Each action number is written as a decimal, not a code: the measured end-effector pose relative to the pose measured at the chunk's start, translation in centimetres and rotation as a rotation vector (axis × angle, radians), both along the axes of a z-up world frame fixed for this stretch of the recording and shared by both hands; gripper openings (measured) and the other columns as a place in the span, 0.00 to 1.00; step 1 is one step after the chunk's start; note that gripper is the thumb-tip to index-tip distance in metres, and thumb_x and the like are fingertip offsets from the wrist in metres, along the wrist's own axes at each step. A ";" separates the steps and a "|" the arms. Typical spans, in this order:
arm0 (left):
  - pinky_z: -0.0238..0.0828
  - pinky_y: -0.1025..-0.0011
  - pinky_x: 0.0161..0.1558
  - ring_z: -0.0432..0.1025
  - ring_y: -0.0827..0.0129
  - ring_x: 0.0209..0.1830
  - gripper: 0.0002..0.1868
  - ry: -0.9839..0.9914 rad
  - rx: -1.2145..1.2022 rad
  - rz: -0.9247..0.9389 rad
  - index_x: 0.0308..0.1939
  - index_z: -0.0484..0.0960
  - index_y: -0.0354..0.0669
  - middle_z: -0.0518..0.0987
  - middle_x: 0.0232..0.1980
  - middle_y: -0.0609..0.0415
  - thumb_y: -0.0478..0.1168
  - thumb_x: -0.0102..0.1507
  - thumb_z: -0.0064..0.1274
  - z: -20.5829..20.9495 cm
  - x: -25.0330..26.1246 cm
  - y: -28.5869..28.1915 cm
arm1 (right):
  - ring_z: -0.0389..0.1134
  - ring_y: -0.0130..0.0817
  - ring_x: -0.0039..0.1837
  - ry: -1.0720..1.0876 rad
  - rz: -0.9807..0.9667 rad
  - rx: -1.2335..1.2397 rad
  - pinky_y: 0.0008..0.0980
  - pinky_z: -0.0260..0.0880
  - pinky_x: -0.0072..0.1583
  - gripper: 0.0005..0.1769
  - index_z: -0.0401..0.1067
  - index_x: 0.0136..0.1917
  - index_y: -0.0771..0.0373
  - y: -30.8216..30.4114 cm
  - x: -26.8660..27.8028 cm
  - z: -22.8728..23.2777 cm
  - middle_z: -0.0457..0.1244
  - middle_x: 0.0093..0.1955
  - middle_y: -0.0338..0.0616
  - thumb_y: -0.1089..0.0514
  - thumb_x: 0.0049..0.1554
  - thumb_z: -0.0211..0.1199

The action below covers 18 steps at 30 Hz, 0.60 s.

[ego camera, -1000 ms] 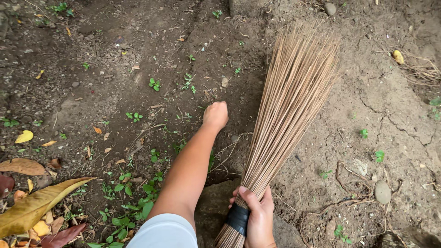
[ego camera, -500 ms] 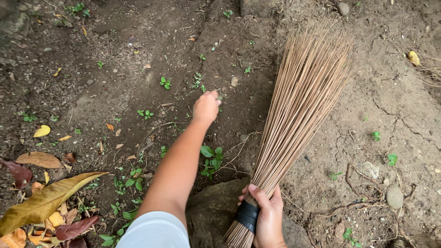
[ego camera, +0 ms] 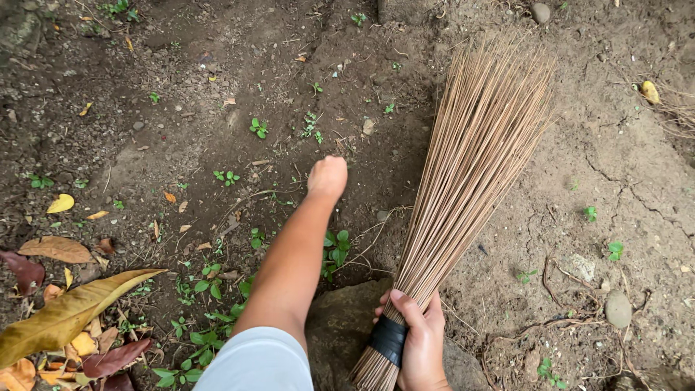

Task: The person sweeps the ground using a hand broom, then pulls weeds from the dirt by hand.

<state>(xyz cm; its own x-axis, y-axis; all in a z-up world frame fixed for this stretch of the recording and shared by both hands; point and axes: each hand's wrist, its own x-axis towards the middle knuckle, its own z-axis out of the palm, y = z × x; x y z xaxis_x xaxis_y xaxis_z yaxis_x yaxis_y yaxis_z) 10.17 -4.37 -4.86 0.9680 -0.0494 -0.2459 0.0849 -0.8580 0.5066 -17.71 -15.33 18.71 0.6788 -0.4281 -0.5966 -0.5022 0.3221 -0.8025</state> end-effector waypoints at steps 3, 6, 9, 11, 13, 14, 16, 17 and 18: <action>0.76 0.54 0.56 0.78 0.44 0.53 0.11 0.035 -0.017 0.038 0.43 0.87 0.35 0.82 0.50 0.33 0.30 0.61 0.49 1.1 -0.1 1.9 | 0.68 0.37 0.37 -0.064 0.028 0.016 0.38 0.73 0.39 0.15 0.64 0.53 0.64 -0.2 -0.2 -0.4 0.65 0.38 0.49 0.62 0.52 0.59; 0.75 0.52 0.55 0.77 0.40 0.52 0.10 0.030 -0.093 0.059 0.43 0.85 0.33 0.81 0.48 0.30 0.31 0.60 0.52 1.6 -0.9 3.9 | 0.68 0.38 0.38 -0.074 0.034 0.027 0.38 0.73 0.40 0.14 0.64 0.52 0.64 -0.4 -0.4 -0.7 0.65 0.38 0.50 0.61 0.52 0.59; 0.76 0.52 0.55 0.77 0.40 0.51 0.10 0.097 -0.049 -0.146 0.42 0.85 0.32 0.81 0.48 0.30 0.31 0.59 0.53 2.6 -3.1 5.6 | 0.68 0.38 0.38 -0.071 0.035 0.034 0.38 0.73 0.40 0.13 0.63 0.51 0.64 -0.6 -0.5 -0.9 0.65 0.39 0.50 0.61 0.53 0.59; 0.75 0.53 0.55 0.77 0.41 0.51 0.11 0.146 -0.031 -0.156 0.42 0.85 0.33 0.81 0.48 0.31 0.35 0.59 0.57 4.0 -4.9 6.7 | 0.69 0.38 0.38 -0.068 0.048 0.028 0.38 0.73 0.40 0.13 0.63 0.51 0.64 -0.7 -0.4 -1.0 0.65 0.39 0.50 0.61 0.53 0.60; 0.75 0.53 0.55 0.77 0.42 0.51 0.13 0.194 -0.017 -0.166 0.42 0.85 0.34 0.81 0.48 0.32 0.40 0.59 0.60 5.3 -6.6 6.8 | 0.69 0.39 0.38 -0.068 0.061 0.019 0.37 0.72 0.40 0.13 0.63 0.51 0.64 -0.8 -0.5 -0.9 0.65 0.39 0.50 0.61 0.53 0.60; 0.74 0.53 0.55 0.77 0.45 0.52 0.16 0.248 0.023 -0.184 0.43 0.84 0.36 0.81 0.49 0.36 0.45 0.59 0.62 5.8 -7.4 6.6 | 0.69 0.39 0.38 -0.079 0.065 0.023 0.38 0.73 0.39 0.13 0.63 0.51 0.64 -0.8 -0.5 -0.9 0.65 0.39 0.50 0.61 0.53 0.60; 0.73 0.52 0.55 0.78 0.47 0.52 0.20 0.304 0.063 -0.193 0.44 0.83 0.38 0.82 0.49 0.40 0.50 0.59 0.64 6.1 -8.9 6.6 | 0.69 0.39 0.37 -0.088 0.078 0.028 0.38 0.73 0.39 0.13 0.64 0.51 0.64 -0.9 -0.5 -0.9 0.65 0.38 0.51 0.60 0.53 0.60; 0.75 0.53 0.54 0.78 0.47 0.51 0.14 0.203 0.101 -0.234 0.43 0.85 0.38 0.83 0.48 0.39 0.43 0.59 0.60 6.0 -9.6 6.6 | 0.69 0.39 0.37 -0.089 0.074 0.033 0.38 0.73 0.39 0.14 0.63 0.51 0.64 -0.9 -0.4 -1.0 0.65 0.39 0.50 0.60 0.53 0.61; 0.77 0.54 0.52 0.79 0.46 0.50 0.09 0.102 0.140 -0.273 0.41 0.86 0.37 0.84 0.47 0.39 0.36 0.59 0.57 6.0 -10.1 6.7 | 0.69 0.39 0.37 -0.091 0.073 0.036 0.38 0.74 0.39 0.14 0.62 0.50 0.64 -1.0 -0.4 -1.1 0.65 0.39 0.50 0.60 0.53 0.61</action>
<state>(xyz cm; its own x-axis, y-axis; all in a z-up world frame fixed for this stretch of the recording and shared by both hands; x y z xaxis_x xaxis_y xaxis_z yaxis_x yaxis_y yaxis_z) 0.06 2.30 1.10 0.8939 -0.2626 -0.3634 -0.1136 -0.9167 0.3830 -18.14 -16.34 17.59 0.7591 -0.3549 -0.5457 -0.4513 0.3172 -0.8341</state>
